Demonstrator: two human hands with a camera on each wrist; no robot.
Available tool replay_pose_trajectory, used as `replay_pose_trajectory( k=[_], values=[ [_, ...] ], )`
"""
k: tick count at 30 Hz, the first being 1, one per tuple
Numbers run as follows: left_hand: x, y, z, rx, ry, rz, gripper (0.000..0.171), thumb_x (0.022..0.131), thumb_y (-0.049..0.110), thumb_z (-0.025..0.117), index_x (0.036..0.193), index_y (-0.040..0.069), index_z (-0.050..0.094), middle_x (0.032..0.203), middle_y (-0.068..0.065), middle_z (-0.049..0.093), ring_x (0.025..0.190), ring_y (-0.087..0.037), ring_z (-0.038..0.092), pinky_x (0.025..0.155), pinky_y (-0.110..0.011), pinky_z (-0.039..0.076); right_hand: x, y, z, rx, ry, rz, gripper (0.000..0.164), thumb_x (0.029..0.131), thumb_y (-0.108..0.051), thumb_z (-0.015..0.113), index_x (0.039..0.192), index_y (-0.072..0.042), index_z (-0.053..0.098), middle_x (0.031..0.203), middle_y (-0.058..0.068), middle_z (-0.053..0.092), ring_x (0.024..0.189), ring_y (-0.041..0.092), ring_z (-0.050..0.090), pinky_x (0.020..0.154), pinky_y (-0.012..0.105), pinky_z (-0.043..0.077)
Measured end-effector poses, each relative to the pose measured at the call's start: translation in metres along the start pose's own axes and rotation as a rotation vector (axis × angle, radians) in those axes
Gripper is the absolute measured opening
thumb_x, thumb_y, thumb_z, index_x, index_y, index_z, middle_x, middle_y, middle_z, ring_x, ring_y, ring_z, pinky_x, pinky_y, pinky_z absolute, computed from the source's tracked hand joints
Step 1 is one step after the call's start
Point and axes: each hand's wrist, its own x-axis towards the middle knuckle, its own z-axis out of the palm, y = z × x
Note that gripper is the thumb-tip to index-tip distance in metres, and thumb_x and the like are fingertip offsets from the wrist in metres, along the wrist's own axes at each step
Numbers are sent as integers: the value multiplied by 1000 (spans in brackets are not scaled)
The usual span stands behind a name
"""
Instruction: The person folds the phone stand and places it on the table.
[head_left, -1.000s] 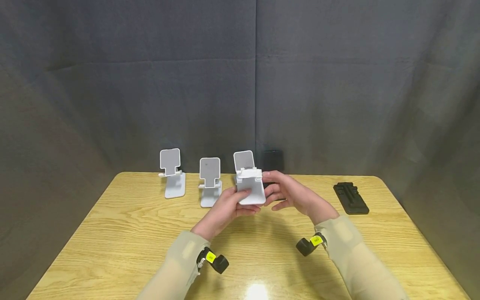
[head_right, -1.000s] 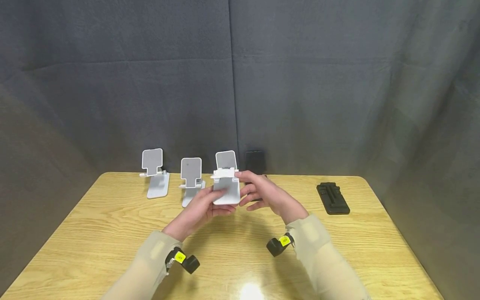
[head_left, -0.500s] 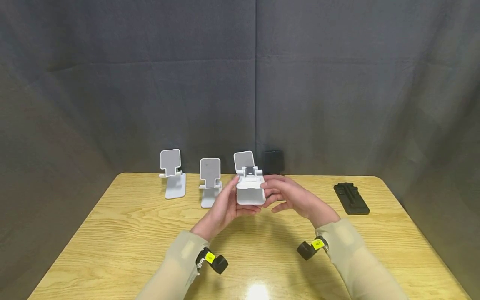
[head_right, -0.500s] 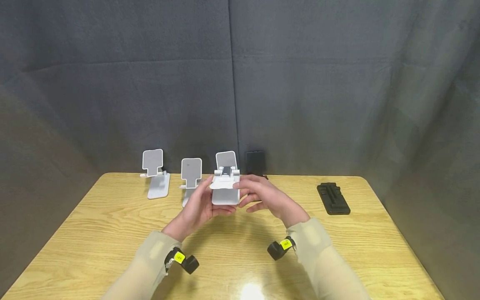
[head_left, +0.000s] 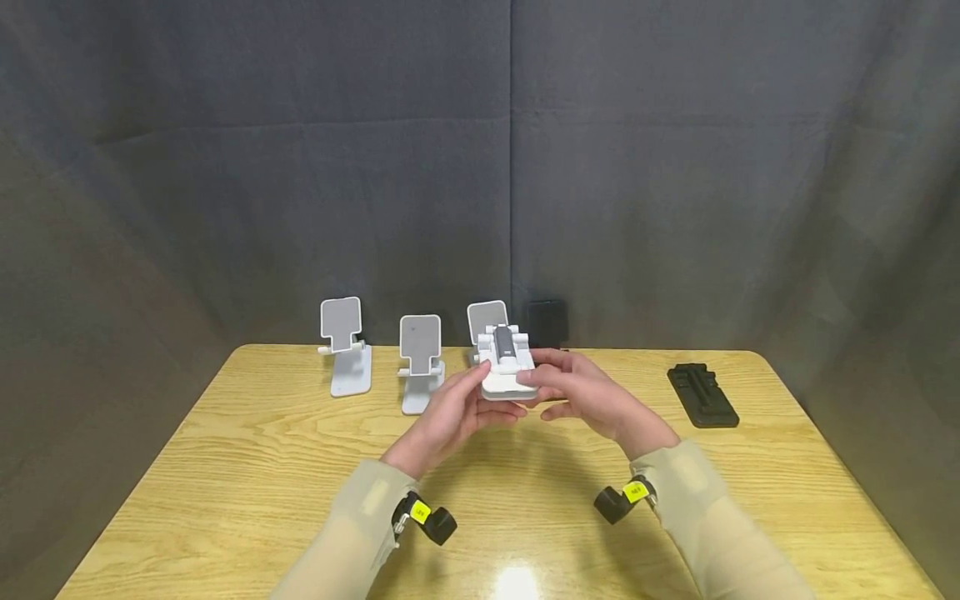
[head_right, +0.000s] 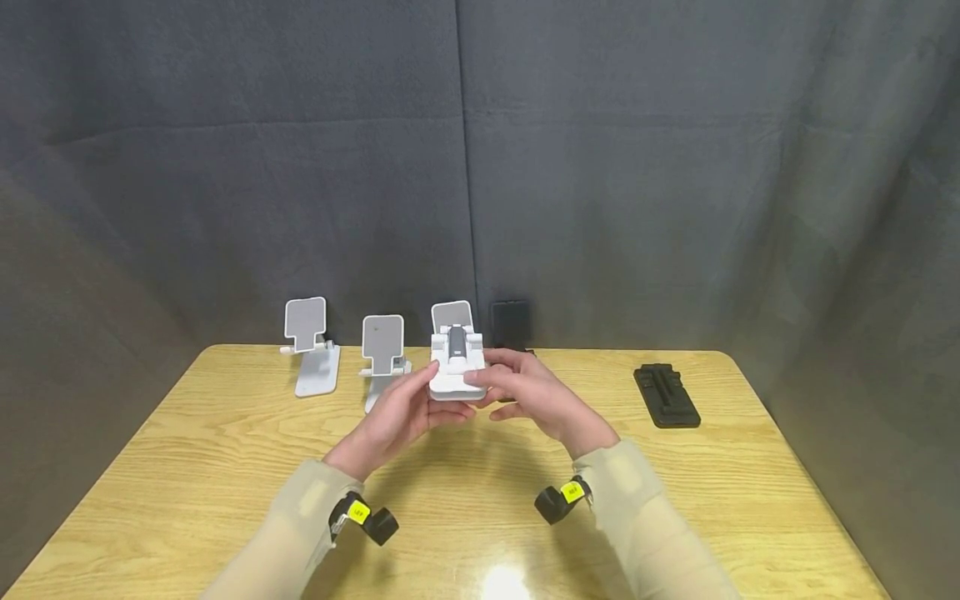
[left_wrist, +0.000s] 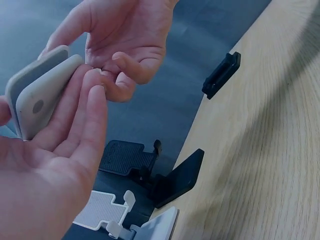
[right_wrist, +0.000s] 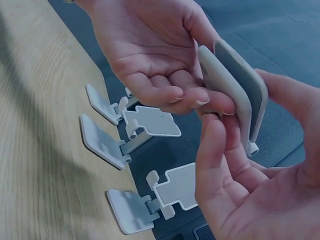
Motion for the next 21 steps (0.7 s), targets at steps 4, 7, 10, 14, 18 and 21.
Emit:
replay_pose_trajectory(
  k=[4, 7, 10, 14, 18, 21],
  values=[
    [1, -2, 0, 26, 7, 42, 46, 113, 22, 31, 135, -15, 46, 107, -18, 73, 92, -20, 72, 89, -39, 57, 0, 1, 1, 4, 16, -25, 69, 95, -18, 71, 151, 3, 36, 116, 13, 66, 93, 24, 64, 76, 34, 55],
    [1, -3, 0, 59, 13, 56, 46, 113, 19, 30, 135, -18, 45, 110, -23, 71, 91, -20, 72, 89, -39, 57, 0, 1, 2, -1, 33, -35, 68, 94, -16, 73, 151, 1, 39, 119, 13, 68, 94, 25, 65, 75, 33, 55],
    [2, -3, 0, 86, 16, 58, 46, 113, 17, 29, 135, -19, 45, 112, -25, 70, 90, -19, 72, 89, -39, 57, 0, 1, 2, -14, 45, -38, 67, 94, -16, 74, 150, 0, 40, 120, 13, 68, 95, 25, 65, 74, 32, 54],
    [4, -3, 1, 114, 22, 60, 45, 113, 16, 28, 136, -19, 45, 116, -27, 68, 91, -18, 71, 89, -38, 57, 0, 2, 2, -22, 49, -39, 67, 93, -14, 74, 149, 1, 41, 118, 13, 68, 96, 24, 65, 74, 32, 54],
    [5, -4, 2, 134, 24, 57, 45, 113, 16, 27, 138, -18, 44, 119, -28, 67, 92, -17, 70, 91, -40, 56, 0, 4, 1, -31, 50, -44, 64, 96, -16, 73, 148, 3, 42, 117, 13, 68, 96, 23, 65, 76, 33, 54],
    [5, -4, 3, 149, 22, 54, 45, 113, 16, 27, 140, -16, 43, 121, -29, 65, 93, -17, 70, 92, -41, 55, 0, 5, 1, -41, 59, -50, 61, 98, -21, 70, 147, 4, 43, 116, 14, 67, 96, 23, 65, 79, 36, 55]
  ],
)
